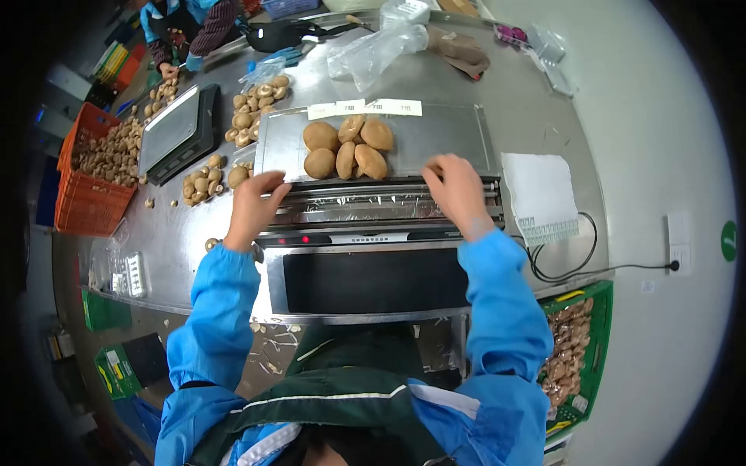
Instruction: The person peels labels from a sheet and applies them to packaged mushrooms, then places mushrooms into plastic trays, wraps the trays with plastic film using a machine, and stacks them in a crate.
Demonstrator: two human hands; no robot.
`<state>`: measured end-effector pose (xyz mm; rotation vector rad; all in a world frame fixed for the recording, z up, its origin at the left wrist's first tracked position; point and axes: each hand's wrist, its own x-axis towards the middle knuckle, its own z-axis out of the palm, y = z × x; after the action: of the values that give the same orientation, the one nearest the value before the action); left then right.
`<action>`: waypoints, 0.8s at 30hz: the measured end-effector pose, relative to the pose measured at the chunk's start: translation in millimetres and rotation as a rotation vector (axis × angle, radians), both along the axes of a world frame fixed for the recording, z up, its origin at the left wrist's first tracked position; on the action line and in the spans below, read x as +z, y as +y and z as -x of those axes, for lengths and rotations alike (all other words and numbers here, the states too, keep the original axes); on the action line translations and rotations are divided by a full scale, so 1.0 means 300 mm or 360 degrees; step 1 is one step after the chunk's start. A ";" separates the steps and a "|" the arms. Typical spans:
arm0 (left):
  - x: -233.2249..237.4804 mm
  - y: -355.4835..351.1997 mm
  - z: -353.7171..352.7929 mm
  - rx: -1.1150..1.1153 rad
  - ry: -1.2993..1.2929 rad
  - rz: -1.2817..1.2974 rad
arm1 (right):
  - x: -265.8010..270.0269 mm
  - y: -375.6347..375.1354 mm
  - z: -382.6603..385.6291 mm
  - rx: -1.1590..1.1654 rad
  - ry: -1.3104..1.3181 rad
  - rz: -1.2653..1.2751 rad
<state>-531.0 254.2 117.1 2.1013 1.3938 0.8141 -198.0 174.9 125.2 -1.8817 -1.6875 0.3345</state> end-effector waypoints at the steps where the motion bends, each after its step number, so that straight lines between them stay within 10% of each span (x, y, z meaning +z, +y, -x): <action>1: 0.014 -0.046 0.033 0.0102 0.0240 -0.0071 | 0.014 -0.054 -0.012 -0.0037 -0.0197 -0.0120; 9: -0.030 -0.091 0.023 0.0354 0.0354 0.0235 | -0.101 -0.101 0.166 -0.0256 -0.0101 0.0032; 11: -0.039 -0.063 0.049 0.0251 0.0242 0.0479 | -0.129 -0.067 0.181 -0.0290 0.0301 0.0173; 13: -0.003 -0.081 0.089 0.0196 -0.0743 0.0992 | -0.081 -0.095 0.166 -0.0257 0.1370 0.0221; 17: 0.078 -0.218 0.186 0.0223 -0.0886 0.1326 | 0.042 -0.216 0.153 -0.0202 0.1785 0.0426; 20: 0.096 -0.227 0.241 -0.0104 -0.1526 0.2252 | 0.114 -0.243 0.138 0.0016 0.2361 0.0393; 24: 0.256 -0.014 0.174 -0.1034 -0.2015 0.1614 | 0.277 -0.096 0.093 0.0620 0.2346 -0.0145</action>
<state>-583.1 249.9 194.0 0.7649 0.2211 0.6749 -226.0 146.0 208.2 -0.6896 -0.8946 1.3390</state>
